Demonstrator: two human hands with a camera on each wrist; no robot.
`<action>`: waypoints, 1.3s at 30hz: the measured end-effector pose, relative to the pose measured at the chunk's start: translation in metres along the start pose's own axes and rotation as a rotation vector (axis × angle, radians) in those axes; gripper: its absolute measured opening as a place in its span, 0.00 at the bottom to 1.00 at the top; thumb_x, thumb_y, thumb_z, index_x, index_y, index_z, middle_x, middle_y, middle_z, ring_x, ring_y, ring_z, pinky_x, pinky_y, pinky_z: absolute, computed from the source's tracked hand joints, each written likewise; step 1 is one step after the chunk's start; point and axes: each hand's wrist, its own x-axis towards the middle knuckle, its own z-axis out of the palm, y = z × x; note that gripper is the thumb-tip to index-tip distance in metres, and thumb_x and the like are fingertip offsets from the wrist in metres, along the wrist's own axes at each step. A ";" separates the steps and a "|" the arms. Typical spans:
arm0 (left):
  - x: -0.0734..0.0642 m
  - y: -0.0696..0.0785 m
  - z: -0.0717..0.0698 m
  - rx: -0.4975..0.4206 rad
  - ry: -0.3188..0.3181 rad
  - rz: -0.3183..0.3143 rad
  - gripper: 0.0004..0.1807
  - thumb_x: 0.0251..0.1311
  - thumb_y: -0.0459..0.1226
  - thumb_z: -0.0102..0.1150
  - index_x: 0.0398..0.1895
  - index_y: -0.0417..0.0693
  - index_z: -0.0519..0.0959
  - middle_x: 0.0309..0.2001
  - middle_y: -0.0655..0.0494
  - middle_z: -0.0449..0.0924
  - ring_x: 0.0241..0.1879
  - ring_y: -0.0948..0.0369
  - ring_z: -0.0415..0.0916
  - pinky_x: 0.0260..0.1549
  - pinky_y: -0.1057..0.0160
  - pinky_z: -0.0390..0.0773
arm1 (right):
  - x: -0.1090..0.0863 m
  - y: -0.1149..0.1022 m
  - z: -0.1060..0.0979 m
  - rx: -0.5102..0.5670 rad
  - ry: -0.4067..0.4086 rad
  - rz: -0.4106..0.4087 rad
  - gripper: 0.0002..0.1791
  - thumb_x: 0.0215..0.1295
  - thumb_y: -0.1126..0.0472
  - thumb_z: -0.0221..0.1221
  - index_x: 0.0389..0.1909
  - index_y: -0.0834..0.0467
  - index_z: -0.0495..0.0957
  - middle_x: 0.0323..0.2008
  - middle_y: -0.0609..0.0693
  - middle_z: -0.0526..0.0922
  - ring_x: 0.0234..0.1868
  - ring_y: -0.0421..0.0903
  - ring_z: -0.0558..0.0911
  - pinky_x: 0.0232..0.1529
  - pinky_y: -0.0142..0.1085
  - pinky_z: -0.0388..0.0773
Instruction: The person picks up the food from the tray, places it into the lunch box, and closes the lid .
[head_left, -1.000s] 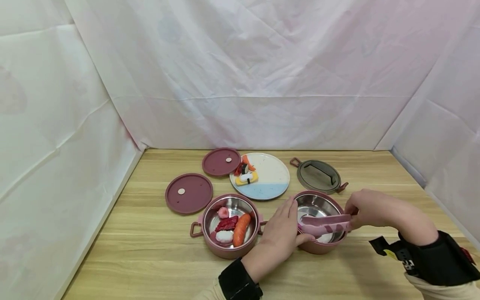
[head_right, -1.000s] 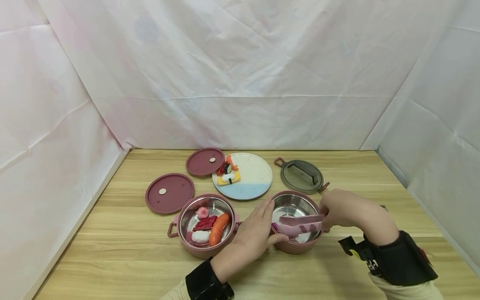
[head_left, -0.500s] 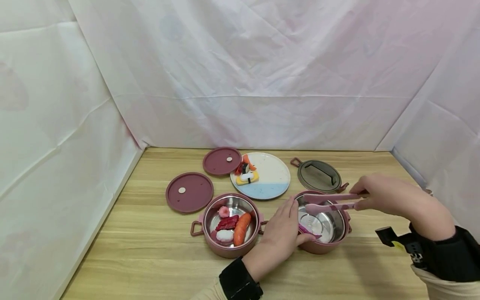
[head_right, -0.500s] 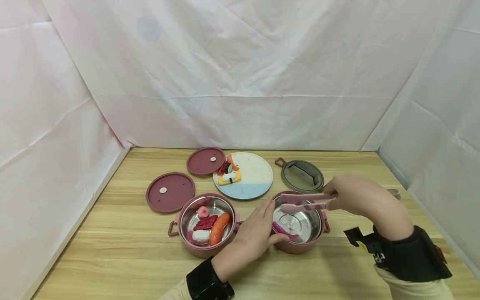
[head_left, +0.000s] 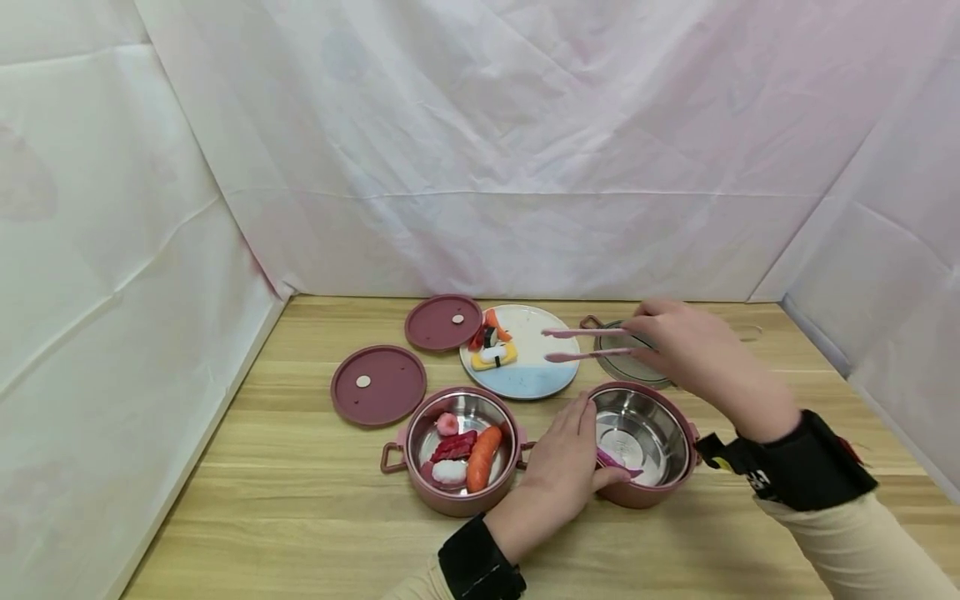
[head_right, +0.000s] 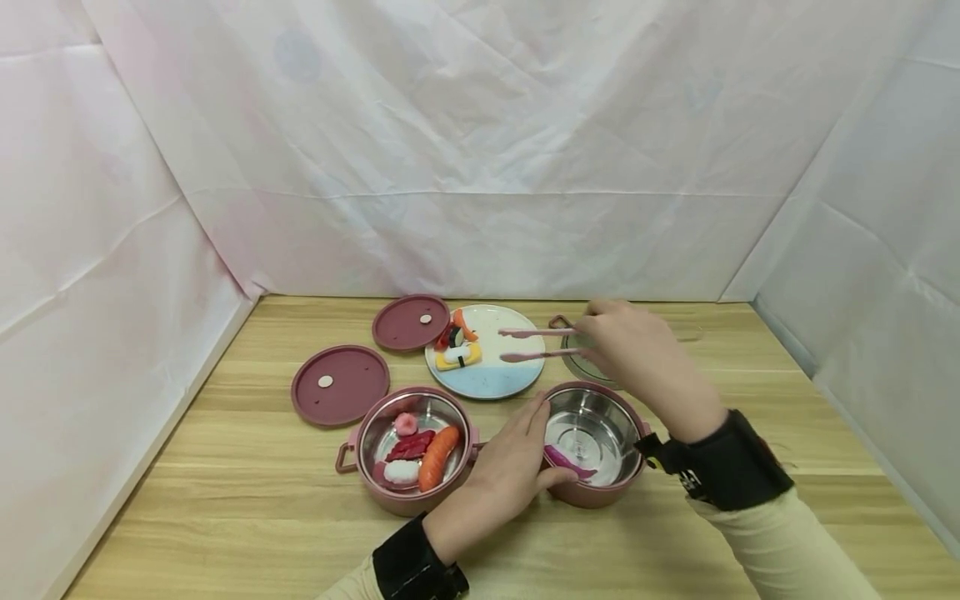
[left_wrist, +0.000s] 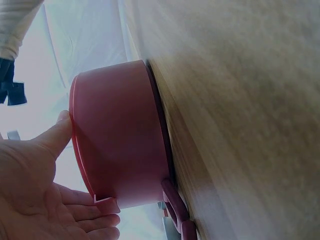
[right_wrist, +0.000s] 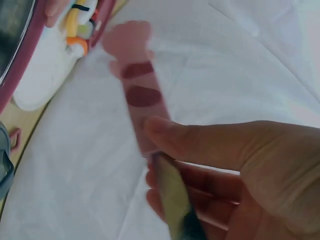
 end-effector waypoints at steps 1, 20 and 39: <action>0.000 0.000 0.000 0.001 0.004 0.002 0.53 0.56 0.68 0.55 0.77 0.47 0.57 0.78 0.53 0.56 0.77 0.59 0.56 0.73 0.62 0.65 | 0.004 -0.002 0.001 -0.011 0.017 -0.014 0.15 0.57 0.61 0.71 0.46 0.57 0.86 0.38 0.54 0.81 0.35 0.50 0.81 0.33 0.44 0.79; -0.001 0.000 0.001 0.054 0.074 0.025 0.52 0.54 0.67 0.59 0.74 0.45 0.62 0.75 0.53 0.63 0.75 0.59 0.61 0.70 0.65 0.68 | 0.088 -0.034 0.037 -0.295 -0.037 -0.190 0.06 0.61 0.61 0.68 0.38 0.56 0.86 0.35 0.53 0.81 0.37 0.51 0.80 0.36 0.41 0.82; 0.002 0.002 0.001 0.073 0.030 -0.007 0.52 0.54 0.68 0.59 0.76 0.47 0.60 0.77 0.55 0.58 0.74 0.59 0.61 0.67 0.66 0.72 | 0.105 -0.053 0.056 -0.398 -0.056 -0.246 0.02 0.63 0.62 0.65 0.32 0.54 0.85 0.31 0.52 0.84 0.32 0.49 0.82 0.33 0.40 0.83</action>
